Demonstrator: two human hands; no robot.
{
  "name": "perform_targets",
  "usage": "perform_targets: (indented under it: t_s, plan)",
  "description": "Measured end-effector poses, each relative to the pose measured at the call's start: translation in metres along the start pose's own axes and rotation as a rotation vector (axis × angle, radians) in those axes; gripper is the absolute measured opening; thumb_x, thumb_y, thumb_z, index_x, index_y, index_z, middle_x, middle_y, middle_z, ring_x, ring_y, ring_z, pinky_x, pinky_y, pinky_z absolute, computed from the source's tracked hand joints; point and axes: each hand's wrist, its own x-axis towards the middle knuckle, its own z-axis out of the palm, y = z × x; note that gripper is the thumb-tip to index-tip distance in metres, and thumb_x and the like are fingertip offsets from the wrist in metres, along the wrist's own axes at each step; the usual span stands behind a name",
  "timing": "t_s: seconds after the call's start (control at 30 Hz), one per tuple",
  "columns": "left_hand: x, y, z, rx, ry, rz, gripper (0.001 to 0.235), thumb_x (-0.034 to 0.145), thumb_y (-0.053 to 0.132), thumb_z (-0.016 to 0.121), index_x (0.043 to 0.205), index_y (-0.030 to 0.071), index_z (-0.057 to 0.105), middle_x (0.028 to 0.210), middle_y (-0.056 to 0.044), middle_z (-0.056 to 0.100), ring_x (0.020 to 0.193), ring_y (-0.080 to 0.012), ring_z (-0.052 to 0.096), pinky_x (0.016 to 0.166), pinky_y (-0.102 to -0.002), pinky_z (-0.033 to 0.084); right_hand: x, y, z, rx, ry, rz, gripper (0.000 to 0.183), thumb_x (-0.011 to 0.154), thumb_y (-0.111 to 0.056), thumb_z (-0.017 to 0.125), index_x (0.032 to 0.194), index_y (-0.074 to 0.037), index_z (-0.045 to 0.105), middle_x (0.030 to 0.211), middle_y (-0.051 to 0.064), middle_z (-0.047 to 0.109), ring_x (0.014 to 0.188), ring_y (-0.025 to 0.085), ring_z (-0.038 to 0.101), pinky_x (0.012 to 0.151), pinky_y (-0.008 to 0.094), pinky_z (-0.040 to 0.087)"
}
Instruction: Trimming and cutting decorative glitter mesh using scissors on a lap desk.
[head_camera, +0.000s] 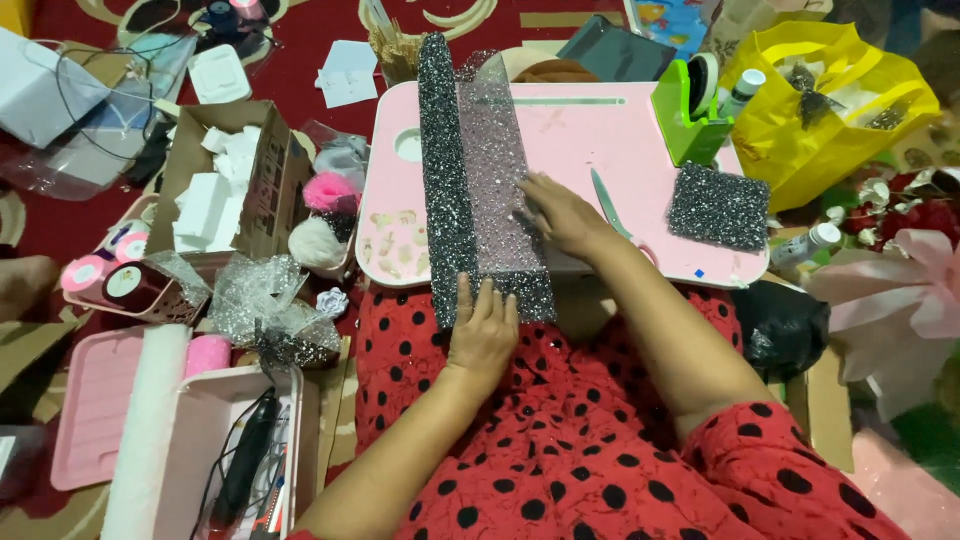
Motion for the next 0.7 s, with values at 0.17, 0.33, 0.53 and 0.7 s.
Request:
perform_targets:
  t_s: [0.17, 0.33, 0.53, 0.7]
  plan:
    - [0.006, -0.001, -0.007, -0.032, 0.058, 0.015, 0.014, 0.077, 0.005, 0.061, 0.088, 0.002, 0.068, 0.079, -0.021, 0.065, 0.098, -0.0363, 0.059, 0.106, -0.067, 0.019, 0.04, -0.007, 0.005, 0.013, 0.209, 0.016, 0.058, 0.094, -0.037, 0.049, 0.142, -0.007, 0.034, 0.143, 0.026, 0.032, 0.134, 0.04, 0.027, 0.11, 0.046, 0.025]
    - [0.001, 0.001, 0.006, -0.053, 0.143, 0.011, 0.011, 0.078, 0.003, 0.06, 0.085, 0.003, 0.068, 0.077, -0.022, 0.064, 0.092, -0.0368, 0.061, 0.102, -0.069, 0.025, 0.064, -0.027, -0.004, 0.001, 0.147, 0.19, 0.077, 0.093, -0.052, 0.045, 0.143, 0.002, 0.023, 0.148, 0.029, 0.017, 0.138, 0.044, 0.012, 0.113, 0.05, 0.019]
    - [0.003, -0.001, 0.0, -0.068, 0.163, 0.032, 0.011, 0.079, 0.003, 0.059, 0.085, 0.004, 0.067, 0.077, -0.02, 0.064, 0.089, -0.0348, 0.062, 0.103, -0.067, 0.026, 0.076, -0.026, 0.004, -0.136, -0.046, 0.29, 0.081, 0.092, -0.064, 0.029, 0.147, -0.005, 0.018, 0.153, 0.019, 0.008, 0.141, 0.034, 0.006, 0.112, 0.049, 0.02]
    - [0.005, -0.002, 0.0, -0.05, 0.172, 0.031, 0.01, 0.079, 0.004, 0.059, 0.085, 0.005, 0.067, 0.079, -0.019, 0.065, 0.09, -0.0333, 0.062, 0.102, -0.066, 0.029, 0.078, -0.02, 0.014, -0.282, -0.119, 0.27, 0.078, 0.091, -0.066, 0.024, 0.145, -0.01, 0.025, 0.153, 0.016, 0.016, 0.142, 0.032, 0.009, 0.113, 0.05, 0.015]
